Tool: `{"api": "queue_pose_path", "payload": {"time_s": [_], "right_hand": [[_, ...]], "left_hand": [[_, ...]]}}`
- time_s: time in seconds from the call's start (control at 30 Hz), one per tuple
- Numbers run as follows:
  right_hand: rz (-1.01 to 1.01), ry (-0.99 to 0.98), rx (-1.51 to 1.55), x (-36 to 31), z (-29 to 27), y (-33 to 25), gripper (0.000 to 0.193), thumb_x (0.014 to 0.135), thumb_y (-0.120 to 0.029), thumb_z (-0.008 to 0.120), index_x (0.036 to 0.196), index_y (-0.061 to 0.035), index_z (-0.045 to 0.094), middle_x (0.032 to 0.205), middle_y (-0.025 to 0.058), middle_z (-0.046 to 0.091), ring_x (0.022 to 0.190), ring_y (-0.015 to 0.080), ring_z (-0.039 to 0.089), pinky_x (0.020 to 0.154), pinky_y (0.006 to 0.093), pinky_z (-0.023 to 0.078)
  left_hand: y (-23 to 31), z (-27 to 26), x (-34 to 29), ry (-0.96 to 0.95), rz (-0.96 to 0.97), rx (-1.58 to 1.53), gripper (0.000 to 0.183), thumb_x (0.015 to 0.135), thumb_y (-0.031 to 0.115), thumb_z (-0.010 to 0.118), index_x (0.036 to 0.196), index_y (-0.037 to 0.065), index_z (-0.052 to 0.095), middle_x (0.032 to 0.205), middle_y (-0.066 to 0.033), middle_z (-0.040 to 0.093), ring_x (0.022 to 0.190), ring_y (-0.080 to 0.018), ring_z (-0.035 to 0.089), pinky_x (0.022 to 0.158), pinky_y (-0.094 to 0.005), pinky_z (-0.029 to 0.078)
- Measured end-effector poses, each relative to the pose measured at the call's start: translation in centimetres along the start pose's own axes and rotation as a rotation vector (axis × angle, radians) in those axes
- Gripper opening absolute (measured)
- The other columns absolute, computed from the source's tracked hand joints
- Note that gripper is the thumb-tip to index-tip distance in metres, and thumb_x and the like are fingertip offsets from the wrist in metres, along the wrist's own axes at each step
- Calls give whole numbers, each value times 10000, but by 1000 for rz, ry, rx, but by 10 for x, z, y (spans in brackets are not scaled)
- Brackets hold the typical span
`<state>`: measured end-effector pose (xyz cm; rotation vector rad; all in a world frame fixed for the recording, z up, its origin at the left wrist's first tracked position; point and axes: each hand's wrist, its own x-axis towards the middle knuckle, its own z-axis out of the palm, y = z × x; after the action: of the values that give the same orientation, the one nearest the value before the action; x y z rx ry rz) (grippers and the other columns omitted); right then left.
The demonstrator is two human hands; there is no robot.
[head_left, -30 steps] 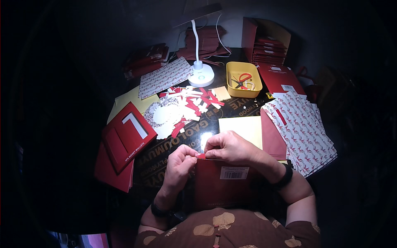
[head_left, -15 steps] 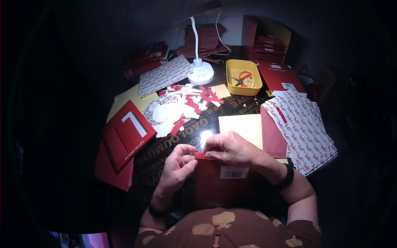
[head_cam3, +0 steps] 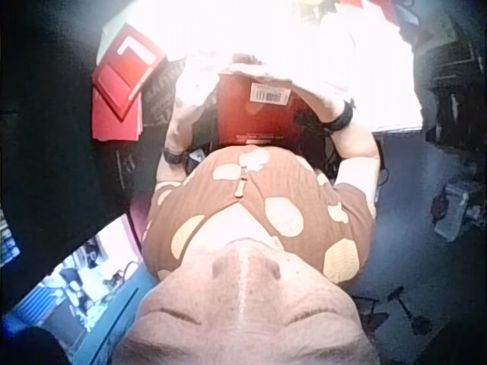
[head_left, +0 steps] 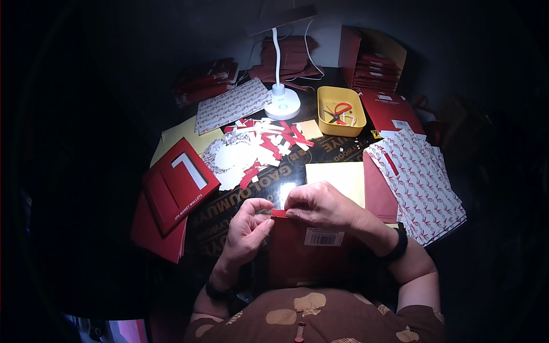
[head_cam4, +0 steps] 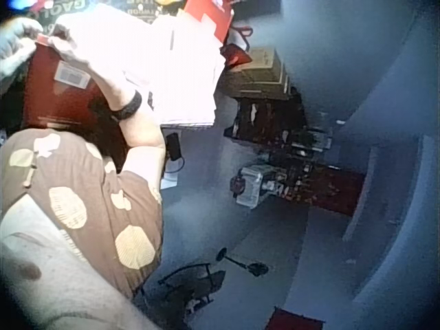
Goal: The person assembles red cardboard folders by hand, folding the flaps inward and securing them to form a pocketed wallet or folder.
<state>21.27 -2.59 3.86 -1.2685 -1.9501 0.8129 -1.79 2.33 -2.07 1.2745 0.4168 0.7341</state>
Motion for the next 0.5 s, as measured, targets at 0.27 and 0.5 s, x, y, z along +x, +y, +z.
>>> {"api": "queue_pose_path", "payload": {"time_s": [0.27,0.5], "right_hand": [[-3,-60,-41,4,-5,-2,154,898,-140,722,963,-8,675,828,133,693,760,242,693,695,358,534],[108,-79,46,7,-4,-7,184,902,-170,732,975,-7,685,802,114,691,753,175,677,696,332,527]], "left_hand": [[4,3,1,-18,-3,-12,378,990,-38,511,1343,-16,377,1117,-153,683,891,-80,651,731,-193,493],[7,5,3,-26,-34,14,380,989,-43,505,1344,-8,372,1107,-138,674,867,-56,622,720,-176,465]]}}
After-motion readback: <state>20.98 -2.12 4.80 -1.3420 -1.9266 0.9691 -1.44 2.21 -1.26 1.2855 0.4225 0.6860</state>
